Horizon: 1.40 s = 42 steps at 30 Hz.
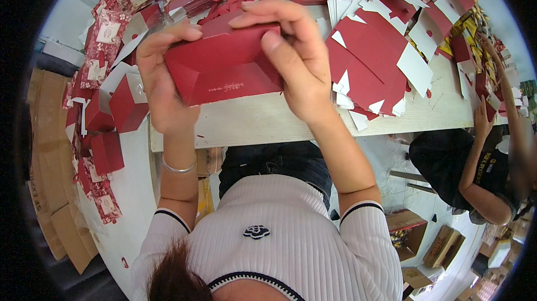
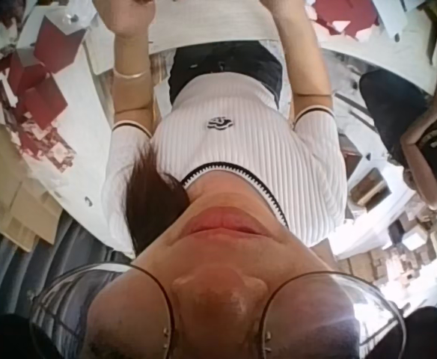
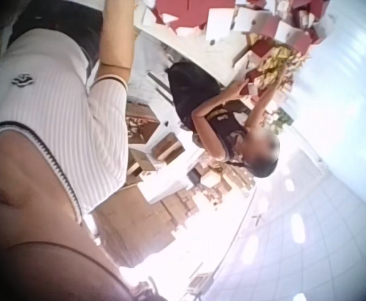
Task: The person folds red paper sheets into small boxes and inserts them into patterned outer sleeves. They repeatedly pick up a flat red sheet, fold it into a box shape, and slide it into a decorative sleeve, then place the finished unit aside.
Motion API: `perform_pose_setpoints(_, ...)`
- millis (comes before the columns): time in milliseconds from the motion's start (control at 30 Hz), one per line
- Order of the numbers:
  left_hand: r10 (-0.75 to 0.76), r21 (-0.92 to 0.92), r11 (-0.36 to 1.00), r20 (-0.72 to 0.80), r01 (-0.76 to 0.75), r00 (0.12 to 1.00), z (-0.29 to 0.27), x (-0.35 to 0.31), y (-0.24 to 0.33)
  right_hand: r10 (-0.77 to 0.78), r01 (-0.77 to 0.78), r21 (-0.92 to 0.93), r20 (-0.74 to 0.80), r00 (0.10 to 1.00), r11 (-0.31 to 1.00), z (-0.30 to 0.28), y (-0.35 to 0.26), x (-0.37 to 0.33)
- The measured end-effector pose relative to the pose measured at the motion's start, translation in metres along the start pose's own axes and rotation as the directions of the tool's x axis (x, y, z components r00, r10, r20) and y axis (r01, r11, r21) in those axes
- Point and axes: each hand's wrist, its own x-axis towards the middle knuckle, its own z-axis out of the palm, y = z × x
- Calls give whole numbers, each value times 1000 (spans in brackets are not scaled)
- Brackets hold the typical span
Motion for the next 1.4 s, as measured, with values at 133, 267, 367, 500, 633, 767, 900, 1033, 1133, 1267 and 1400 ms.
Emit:
perform_pose_setpoints(133,-138,68,981,-413,181,900,16,-3,4,-391,346,-404,-32,920,847,11,6,-6)
perform_pose_setpoints(267,-743,-517,605,-93,605,663,-14,-12,21,-426,620,-533,452,784,576,26,-7,-28)
perform_pose_setpoints(367,-743,-299,653,-73,696,665,-18,-22,23,-347,479,-389,362,865,787,20,-1,-33)
perform_pose_setpoints(500,-662,-667,559,-2,492,749,-15,-41,18,-148,77,-350,-183,972,933,-15,-4,-26)
perform_pose_setpoints(633,-587,-522,677,43,519,808,-4,-53,8,235,-241,-63,-89,968,969,-8,-11,-33)
perform_pose_setpoints(767,-404,26,915,107,403,909,-2,-53,14,484,-482,63,-220,847,874,-12,-17,-23)
perform_pose_setpoints(900,-542,-81,805,298,587,785,-24,-39,31,272,-280,45,-432,860,959,-13,-12,-20)
perform_pose_setpoints(1033,-681,-444,437,404,782,611,-52,-34,62,-236,291,-368,188,953,883,1,-14,-1)
perform_pose_setpoints(1133,-844,-797,222,131,562,520,-16,-38,68,-407,702,-396,605,684,591,27,-7,-8)
perform_pose_setpoints(1267,-893,-470,437,-123,767,433,-17,-46,59,-155,607,-631,620,769,483,23,1,-38)
perform_pose_setpoints(1400,-766,-295,643,-212,707,607,-12,-73,38,103,382,-823,461,881,421,23,6,-39)
